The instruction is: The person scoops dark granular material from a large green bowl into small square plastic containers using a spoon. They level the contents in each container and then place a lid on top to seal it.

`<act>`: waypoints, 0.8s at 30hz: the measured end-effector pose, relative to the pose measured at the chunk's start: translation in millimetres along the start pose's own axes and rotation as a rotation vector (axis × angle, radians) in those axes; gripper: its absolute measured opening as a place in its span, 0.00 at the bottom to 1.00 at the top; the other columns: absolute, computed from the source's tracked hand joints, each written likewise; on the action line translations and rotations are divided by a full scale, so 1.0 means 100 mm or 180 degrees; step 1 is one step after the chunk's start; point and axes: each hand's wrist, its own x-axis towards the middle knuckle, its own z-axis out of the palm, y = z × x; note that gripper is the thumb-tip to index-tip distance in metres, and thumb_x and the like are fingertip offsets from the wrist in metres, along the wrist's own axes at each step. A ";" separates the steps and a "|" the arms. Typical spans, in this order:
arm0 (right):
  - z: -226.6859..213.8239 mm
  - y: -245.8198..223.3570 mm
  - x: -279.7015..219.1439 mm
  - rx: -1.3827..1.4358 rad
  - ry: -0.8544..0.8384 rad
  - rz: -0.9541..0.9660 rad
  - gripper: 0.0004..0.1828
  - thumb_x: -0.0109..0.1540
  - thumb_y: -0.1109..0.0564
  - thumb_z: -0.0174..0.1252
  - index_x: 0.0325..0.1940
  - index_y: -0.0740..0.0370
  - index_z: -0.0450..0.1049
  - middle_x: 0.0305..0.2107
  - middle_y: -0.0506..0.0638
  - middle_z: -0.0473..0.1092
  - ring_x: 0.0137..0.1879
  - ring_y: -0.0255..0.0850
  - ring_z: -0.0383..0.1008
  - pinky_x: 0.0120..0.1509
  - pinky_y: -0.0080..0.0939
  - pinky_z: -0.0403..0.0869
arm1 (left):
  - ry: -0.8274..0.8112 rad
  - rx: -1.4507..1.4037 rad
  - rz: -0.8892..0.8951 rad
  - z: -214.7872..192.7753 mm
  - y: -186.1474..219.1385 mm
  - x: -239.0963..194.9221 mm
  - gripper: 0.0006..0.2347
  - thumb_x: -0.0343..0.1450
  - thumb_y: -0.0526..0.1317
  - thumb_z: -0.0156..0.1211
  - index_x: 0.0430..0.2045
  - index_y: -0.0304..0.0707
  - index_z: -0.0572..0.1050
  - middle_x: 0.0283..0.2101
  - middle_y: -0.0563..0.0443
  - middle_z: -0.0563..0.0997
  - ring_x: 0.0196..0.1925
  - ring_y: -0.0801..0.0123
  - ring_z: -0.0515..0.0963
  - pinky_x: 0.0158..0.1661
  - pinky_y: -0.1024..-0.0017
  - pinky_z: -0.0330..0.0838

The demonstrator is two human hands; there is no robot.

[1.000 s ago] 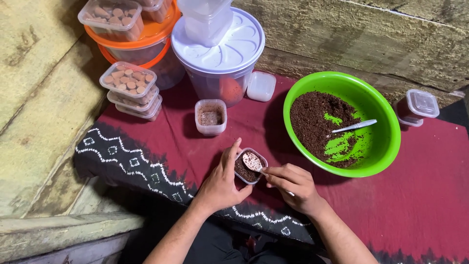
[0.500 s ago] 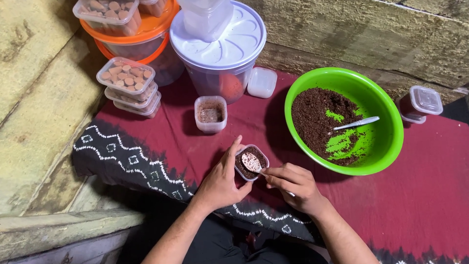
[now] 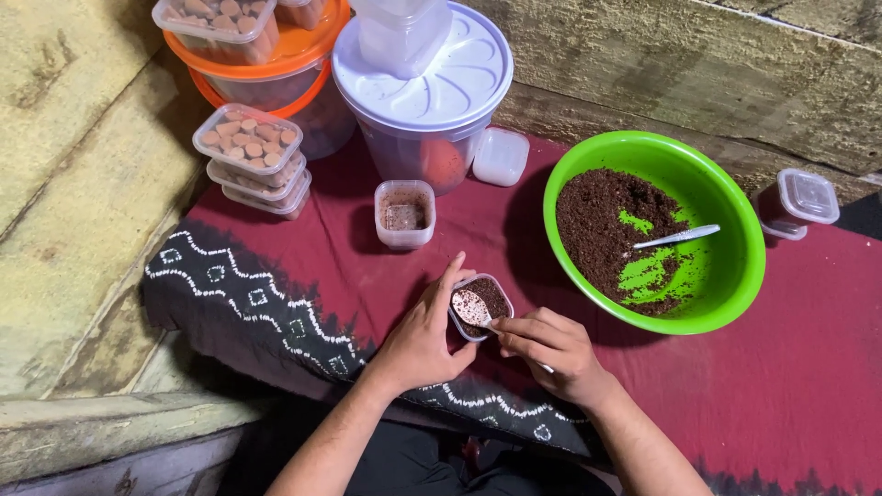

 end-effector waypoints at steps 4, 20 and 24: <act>0.00 -0.03 0.00 -0.0050 0.0011 -0.0009 0.03 0.62 0.63 0.64 0.34 0.64 0.82 0.34 0.55 0.81 0.26 0.49 0.74 0.28 0.42 0.75 | 0.0005 -0.0021 -0.0070 0.03 -0.03 -0.01 0.50 0.57 0.32 0.70 0.73 0.25 0.41 0.62 0.29 0.68 0.65 0.37 0.68 0.65 0.48 0.61; 0.00 -0.02 -0.01 -0.0030 0.0141 -0.0060 0.04 0.63 0.61 0.63 0.36 0.63 0.82 0.35 0.54 0.80 0.28 0.51 0.74 0.33 0.43 0.77 | 0.0334 0.0169 -0.0295 0.08 -0.04 -0.03 0.50 0.56 0.34 0.74 0.73 0.28 0.46 0.53 0.36 0.74 0.57 0.41 0.76 0.59 0.47 0.69; -0.03 -0.02 -0.01 -0.0002 0.0062 -0.0050 0.04 0.64 0.62 0.63 0.36 0.64 0.81 0.35 0.55 0.80 0.28 0.52 0.75 0.33 0.44 0.77 | 0.0330 0.0107 -0.0300 0.08 -0.04 -0.03 0.50 0.56 0.34 0.73 0.73 0.29 0.45 0.54 0.35 0.74 0.58 0.40 0.76 0.59 0.48 0.69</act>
